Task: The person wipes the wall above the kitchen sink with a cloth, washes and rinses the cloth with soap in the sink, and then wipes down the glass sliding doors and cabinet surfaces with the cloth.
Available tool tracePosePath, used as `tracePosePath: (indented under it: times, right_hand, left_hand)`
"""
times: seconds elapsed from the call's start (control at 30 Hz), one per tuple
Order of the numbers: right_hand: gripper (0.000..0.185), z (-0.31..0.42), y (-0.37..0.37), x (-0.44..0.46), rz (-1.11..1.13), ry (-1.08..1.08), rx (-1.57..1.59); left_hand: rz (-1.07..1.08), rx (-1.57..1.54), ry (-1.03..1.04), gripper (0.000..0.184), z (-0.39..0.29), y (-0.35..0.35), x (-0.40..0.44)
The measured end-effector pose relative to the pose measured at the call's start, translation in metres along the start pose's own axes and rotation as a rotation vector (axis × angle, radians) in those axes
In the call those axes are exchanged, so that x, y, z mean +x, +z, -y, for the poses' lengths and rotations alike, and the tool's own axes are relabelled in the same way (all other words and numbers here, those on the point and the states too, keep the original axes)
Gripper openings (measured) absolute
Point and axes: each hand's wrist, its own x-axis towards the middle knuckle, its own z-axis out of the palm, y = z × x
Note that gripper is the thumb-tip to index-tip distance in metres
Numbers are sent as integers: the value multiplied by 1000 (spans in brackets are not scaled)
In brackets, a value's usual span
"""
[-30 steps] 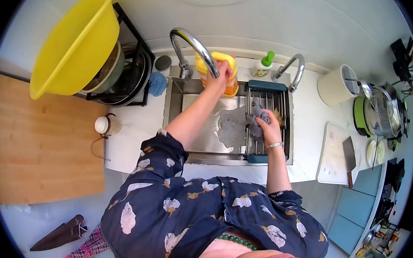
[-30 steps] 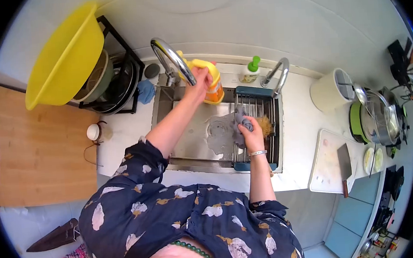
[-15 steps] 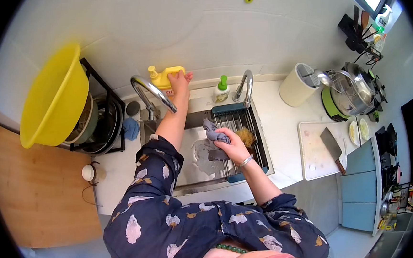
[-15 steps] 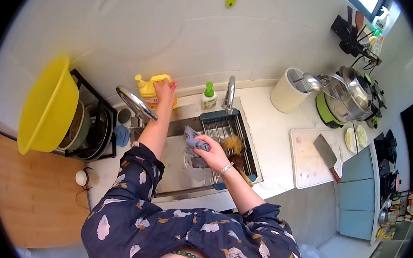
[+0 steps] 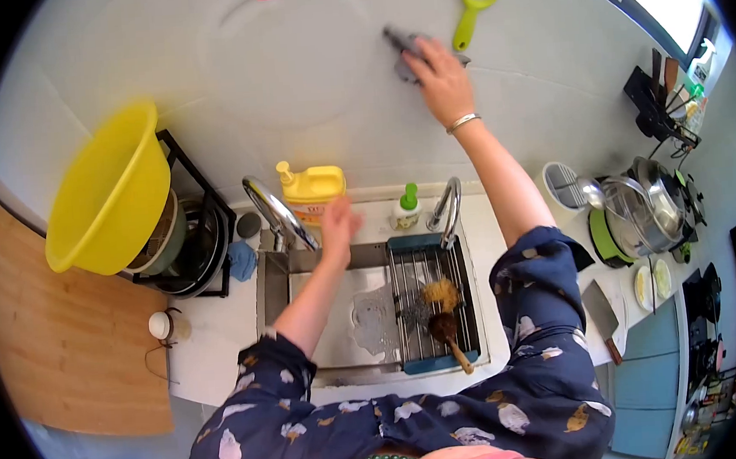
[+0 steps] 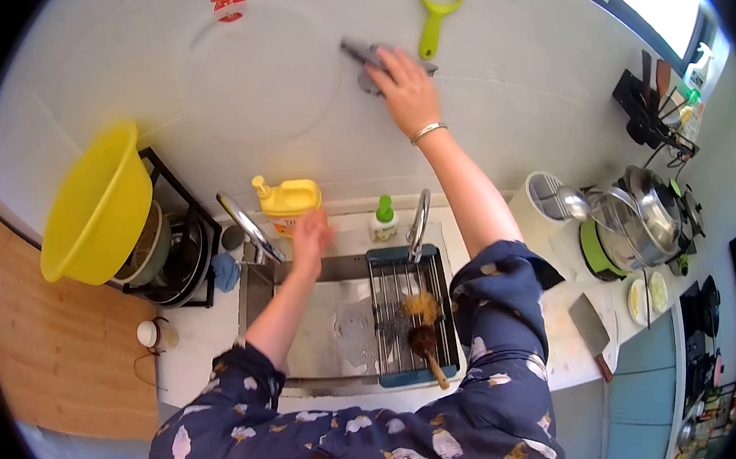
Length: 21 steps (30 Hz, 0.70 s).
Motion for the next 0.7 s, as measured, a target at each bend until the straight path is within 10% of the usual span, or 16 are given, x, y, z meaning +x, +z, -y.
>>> tracePosePath:
  times: [0.17,0.3,0.5,0.7]
  right_hand:
    - [26,-35,42,-117,620,-425,46]
    - [24,-60,22,-145,623,-360,10]
    - [49,-129,-32,-59,-50,529,-141]
    - [62,-124,-32,-35,-150,516,-85]
  left_hand:
    - [246,367,174,25,6,29,-24]
    - [398,630,515,27,-48,91,-14]
    - [-32,1005,1202,52,-199,243,79]
    - [-219,1242,1406,54,-214,280,126]
